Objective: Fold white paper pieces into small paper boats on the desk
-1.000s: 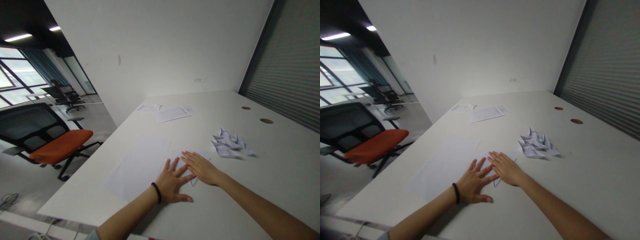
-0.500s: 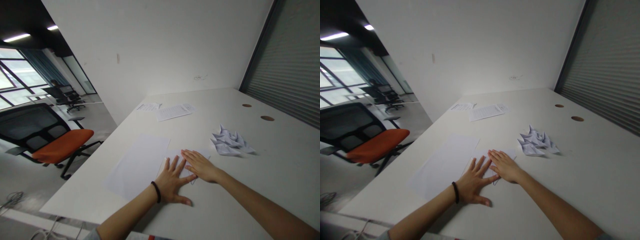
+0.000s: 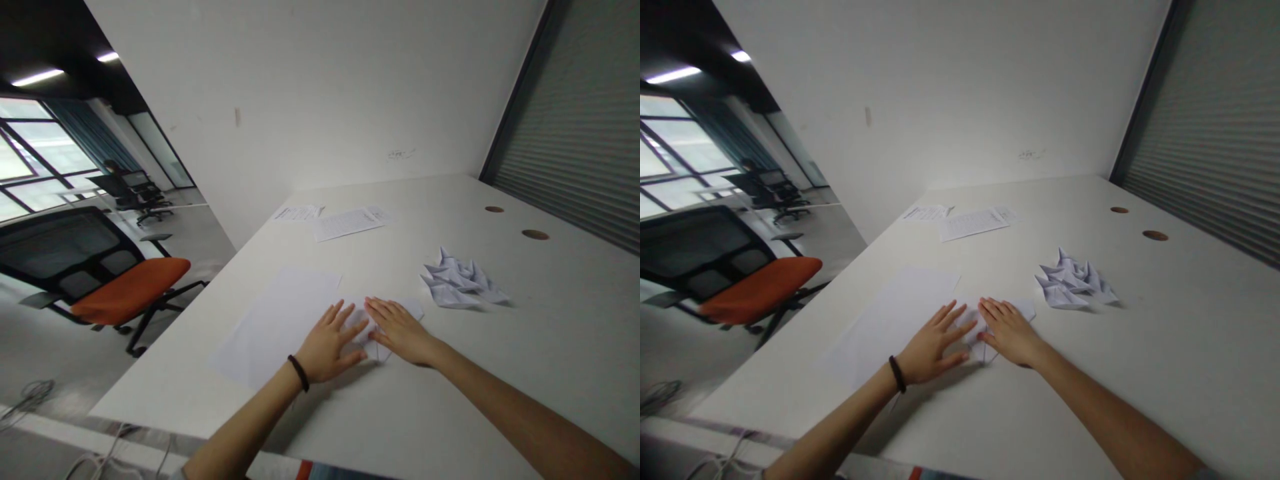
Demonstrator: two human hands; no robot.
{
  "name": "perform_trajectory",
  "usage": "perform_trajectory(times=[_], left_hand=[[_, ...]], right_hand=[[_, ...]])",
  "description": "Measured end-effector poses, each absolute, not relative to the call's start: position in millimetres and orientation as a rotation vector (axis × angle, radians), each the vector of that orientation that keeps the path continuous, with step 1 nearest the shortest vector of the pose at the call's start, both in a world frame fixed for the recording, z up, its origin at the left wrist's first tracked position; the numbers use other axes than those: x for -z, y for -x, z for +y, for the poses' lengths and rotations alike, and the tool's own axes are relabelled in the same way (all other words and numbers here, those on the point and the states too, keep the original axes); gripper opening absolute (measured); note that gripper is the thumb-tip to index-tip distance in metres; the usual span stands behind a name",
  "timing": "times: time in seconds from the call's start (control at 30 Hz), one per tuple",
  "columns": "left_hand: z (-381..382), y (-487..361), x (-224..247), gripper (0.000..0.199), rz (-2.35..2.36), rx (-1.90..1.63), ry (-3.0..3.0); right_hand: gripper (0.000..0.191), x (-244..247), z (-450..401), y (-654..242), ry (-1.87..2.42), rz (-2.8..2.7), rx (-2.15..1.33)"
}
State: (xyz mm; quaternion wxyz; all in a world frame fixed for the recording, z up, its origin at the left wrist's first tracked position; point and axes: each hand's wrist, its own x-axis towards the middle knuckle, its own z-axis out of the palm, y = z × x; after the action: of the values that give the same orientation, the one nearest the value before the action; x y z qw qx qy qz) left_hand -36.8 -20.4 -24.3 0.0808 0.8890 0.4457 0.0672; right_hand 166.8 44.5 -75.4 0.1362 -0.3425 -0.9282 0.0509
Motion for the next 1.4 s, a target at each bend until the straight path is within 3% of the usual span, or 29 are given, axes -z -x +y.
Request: perform_trajectory(times=[0.23, 0.4, 0.57, 0.73, 1.4], left_hand=[[-28.3, 24.9, 50.7, 0.060, 1.616, -0.192, -2.656], [-34.7, 18.4, 49.8, 0.066, 1.587, -0.198, -2.684], [-31.4, 19.0, 47.3, 0.072, 1.386, -0.139, -2.705], [-30.9, 21.3, 45.1, 0.079, 1.244, -0.193, -2.739], [-33.7, 16.8, 41.8, 0.080, 1.119, -0.148, -2.784]], right_hand=[[0.055, 71.1, 40.9, -165.4, 1.010, -2.599, -0.149], [0.055, 68.8, 36.2, -164.5, 1.276, -2.371, -0.073], [0.019, 65.4, 49.5, -175.3, 1.310, -2.256, -0.335], [0.002, 58.6, 60.3, -186.9, 1.300, -2.265, -0.466], [0.011, 66.2, 61.4, -183.6, 1.323, -2.382, -0.273]])
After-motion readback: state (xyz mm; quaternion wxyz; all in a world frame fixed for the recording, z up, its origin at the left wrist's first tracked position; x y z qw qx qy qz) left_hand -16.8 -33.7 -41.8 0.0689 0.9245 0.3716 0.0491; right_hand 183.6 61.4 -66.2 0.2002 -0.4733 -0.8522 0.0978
